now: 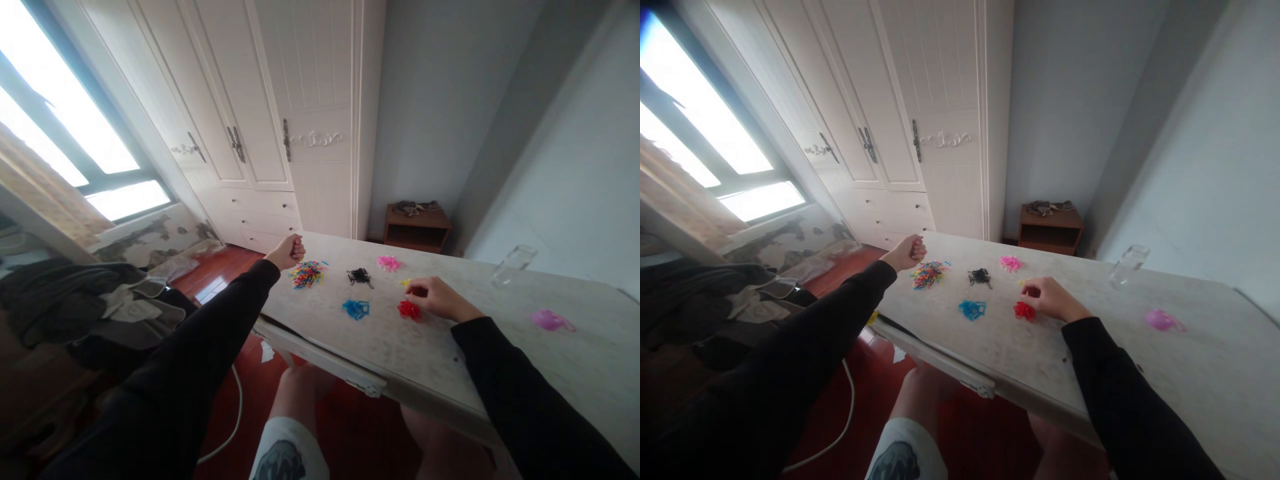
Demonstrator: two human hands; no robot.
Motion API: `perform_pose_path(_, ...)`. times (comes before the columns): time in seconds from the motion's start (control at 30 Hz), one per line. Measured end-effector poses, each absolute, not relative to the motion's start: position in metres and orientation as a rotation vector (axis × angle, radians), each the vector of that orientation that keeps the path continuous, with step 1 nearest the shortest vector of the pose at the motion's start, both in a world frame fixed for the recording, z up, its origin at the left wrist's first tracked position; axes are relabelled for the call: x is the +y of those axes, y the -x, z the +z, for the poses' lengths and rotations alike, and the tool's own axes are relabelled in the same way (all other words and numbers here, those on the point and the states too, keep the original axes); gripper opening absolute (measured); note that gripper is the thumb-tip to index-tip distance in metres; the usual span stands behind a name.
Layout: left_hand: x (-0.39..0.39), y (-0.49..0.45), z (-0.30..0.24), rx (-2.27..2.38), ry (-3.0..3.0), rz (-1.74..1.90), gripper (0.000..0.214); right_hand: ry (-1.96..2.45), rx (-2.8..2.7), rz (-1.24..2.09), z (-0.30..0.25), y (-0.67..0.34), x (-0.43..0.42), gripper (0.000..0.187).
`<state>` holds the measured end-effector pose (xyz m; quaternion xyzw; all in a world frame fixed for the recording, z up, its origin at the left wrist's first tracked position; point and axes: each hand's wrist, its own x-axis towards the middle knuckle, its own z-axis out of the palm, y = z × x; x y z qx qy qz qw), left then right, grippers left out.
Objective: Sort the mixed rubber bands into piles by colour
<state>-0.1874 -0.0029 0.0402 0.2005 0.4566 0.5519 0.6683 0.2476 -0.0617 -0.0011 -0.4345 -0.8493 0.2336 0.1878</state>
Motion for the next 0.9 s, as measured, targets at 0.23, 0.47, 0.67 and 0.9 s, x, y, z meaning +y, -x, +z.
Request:
perform_pose_path(0.23, -0.011, 0.137, 0.056, 0.854, -0.538, 1.258, 0.041, 1.189, -2.347, 0.598, 0.001, -0.243, -0.064, 0.017)
perform_pose_path(0.47, -0.003, 0.04, 0.049, 0.592, -0.812, 1.161, 0.043, 1.131, -2.178, 0.441, 0.008, -0.231, -0.069, 0.019)
perform_pose_path(0.67, 0.019, 0.005, 0.026, 0.486, -0.825, 1.14, 0.043, 1.19, -2.15, 0.197, 0.016, -0.23, -0.069, 0.014)
perform_pose_path(0.9, 0.0, 0.005, 0.023, 0.219, -0.496, 1.0, 0.026, 1.102, -2.218, 0.141, 0.028, -0.203, -0.051, 0.012)
